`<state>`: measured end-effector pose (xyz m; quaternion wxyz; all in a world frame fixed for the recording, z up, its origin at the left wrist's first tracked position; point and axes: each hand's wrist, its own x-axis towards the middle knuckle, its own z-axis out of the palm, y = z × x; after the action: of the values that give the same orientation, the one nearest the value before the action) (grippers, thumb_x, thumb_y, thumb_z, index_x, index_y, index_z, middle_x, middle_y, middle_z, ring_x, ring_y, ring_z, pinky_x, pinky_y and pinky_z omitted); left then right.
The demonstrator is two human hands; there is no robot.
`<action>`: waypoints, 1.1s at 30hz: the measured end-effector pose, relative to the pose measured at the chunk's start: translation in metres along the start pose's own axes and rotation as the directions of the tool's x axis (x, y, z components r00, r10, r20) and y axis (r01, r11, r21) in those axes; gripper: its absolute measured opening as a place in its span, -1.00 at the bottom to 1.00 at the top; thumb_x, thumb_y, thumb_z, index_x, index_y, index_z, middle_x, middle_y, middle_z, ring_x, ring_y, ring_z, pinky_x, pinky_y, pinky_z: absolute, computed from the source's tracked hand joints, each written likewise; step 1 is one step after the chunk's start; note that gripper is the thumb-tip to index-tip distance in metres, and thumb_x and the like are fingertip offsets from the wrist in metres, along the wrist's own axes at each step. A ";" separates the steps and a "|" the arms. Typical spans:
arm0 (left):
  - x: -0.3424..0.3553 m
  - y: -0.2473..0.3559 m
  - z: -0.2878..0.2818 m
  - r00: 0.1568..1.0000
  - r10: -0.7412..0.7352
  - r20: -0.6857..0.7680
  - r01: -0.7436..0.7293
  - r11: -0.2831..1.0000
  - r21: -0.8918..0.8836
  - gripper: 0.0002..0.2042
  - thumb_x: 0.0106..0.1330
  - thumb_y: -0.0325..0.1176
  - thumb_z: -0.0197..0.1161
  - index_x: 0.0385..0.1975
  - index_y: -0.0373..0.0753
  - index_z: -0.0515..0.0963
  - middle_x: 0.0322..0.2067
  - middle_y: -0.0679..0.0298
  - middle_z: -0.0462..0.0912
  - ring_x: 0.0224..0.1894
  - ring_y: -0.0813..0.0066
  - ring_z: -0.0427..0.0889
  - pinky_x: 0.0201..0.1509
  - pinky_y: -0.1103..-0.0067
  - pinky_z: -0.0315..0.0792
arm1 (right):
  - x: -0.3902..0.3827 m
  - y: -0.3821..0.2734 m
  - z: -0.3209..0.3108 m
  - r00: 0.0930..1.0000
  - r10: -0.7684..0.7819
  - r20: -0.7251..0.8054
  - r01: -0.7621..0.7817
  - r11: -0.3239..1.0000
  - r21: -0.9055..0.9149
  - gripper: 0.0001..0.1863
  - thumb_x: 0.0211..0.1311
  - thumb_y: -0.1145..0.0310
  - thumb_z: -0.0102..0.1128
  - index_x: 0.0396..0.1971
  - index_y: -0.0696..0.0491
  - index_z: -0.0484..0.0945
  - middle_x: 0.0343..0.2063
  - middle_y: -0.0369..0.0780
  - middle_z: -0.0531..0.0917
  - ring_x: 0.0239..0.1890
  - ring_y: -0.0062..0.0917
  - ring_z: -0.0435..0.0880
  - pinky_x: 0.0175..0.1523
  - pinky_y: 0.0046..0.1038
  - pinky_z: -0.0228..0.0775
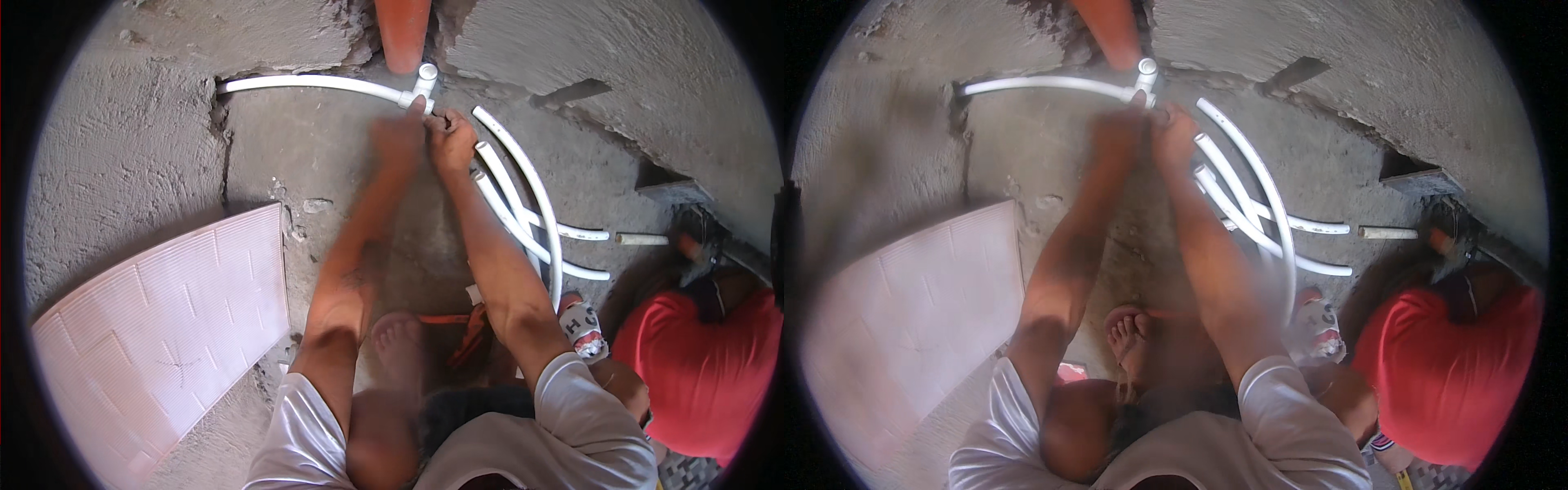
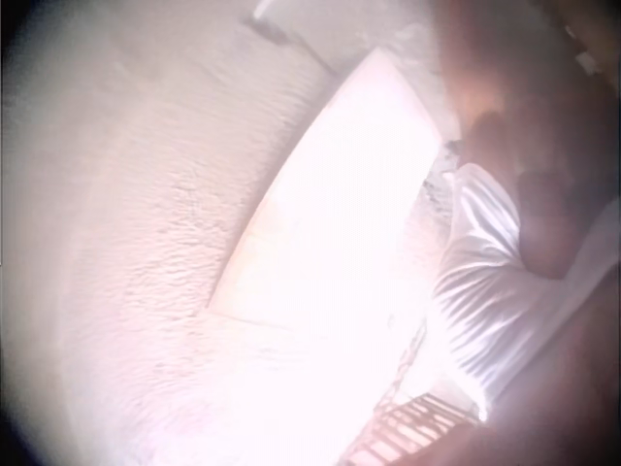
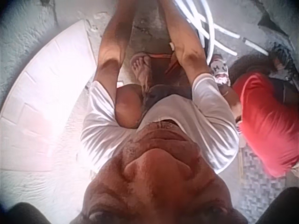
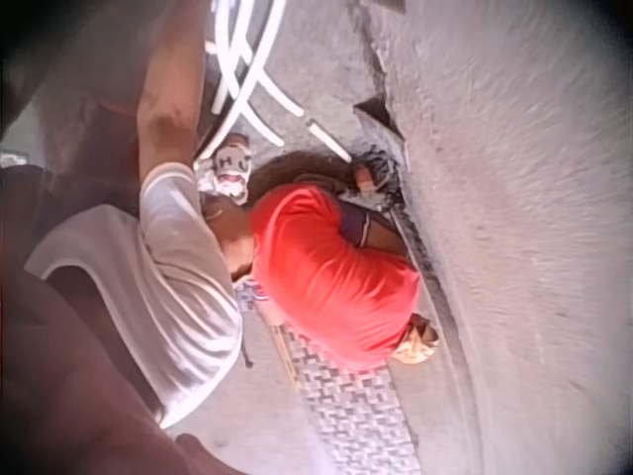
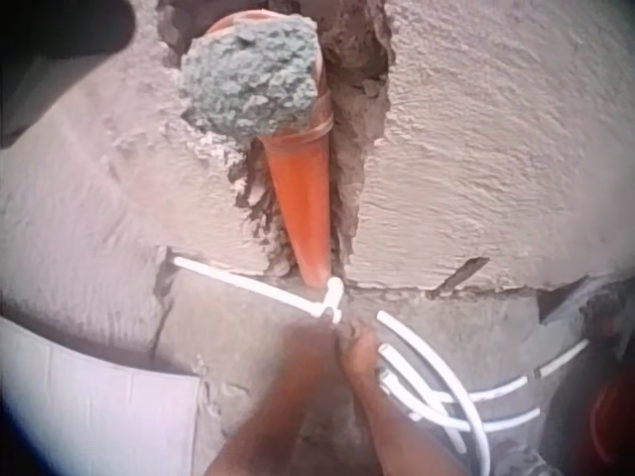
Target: Fitting and marking PVC pipes and connectors for an installation.
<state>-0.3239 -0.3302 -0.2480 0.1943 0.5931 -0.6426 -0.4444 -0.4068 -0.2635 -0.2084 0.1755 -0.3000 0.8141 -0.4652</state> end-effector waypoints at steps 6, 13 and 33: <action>-0.016 0.043 0.020 0.946 -0.011 -0.324 0.014 1.000 0.007 -0.25 0.11 0.20 0.36 -0.56 -0.66 0.54 -0.51 -0.11 0.66 -0.39 0.06 0.67 -0.21 0.26 0.49 | 0.011 0.006 -0.017 0.999 -0.035 0.005 0.035 0.999 -0.033 -0.73 0.11 0.31 0.21 -0.27 0.18 0.68 -0.32 0.04 0.68 -0.25 -0.17 0.67 -0.05 -0.30 0.43; -0.025 0.046 -0.009 0.921 -0.331 -0.204 0.254 0.910 -0.328 -0.34 0.05 0.10 0.43 -0.50 -0.61 0.57 -0.46 -0.19 0.66 -0.36 -0.03 0.67 -0.19 0.25 0.49 | -0.012 -0.081 -0.087 0.743 -0.129 0.657 0.346 0.914 -0.212 -0.58 0.23 0.34 0.16 0.06 0.21 0.51 -0.14 0.12 0.64 -0.08 -0.08 0.66 0.05 -0.24 0.44; -0.017 0.051 -0.002 0.962 -0.261 -0.084 0.241 0.950 -0.201 -0.24 0.09 0.27 0.32 -0.39 -0.59 0.58 -0.36 -0.20 0.66 -0.24 -0.07 0.64 -0.01 0.26 0.44 | -0.190 0.014 -0.309 0.794 0.290 0.535 -0.159 0.947 -0.278 -0.68 0.22 0.39 0.24 -0.05 0.21 0.57 -0.22 -0.03 0.68 -0.12 -0.24 0.67 0.04 -0.34 0.46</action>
<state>-0.3488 -0.3197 -0.2014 0.2266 0.6725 -0.5051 -0.4912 -0.4414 0.0673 -0.0632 0.4303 -0.3430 0.8004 -0.2377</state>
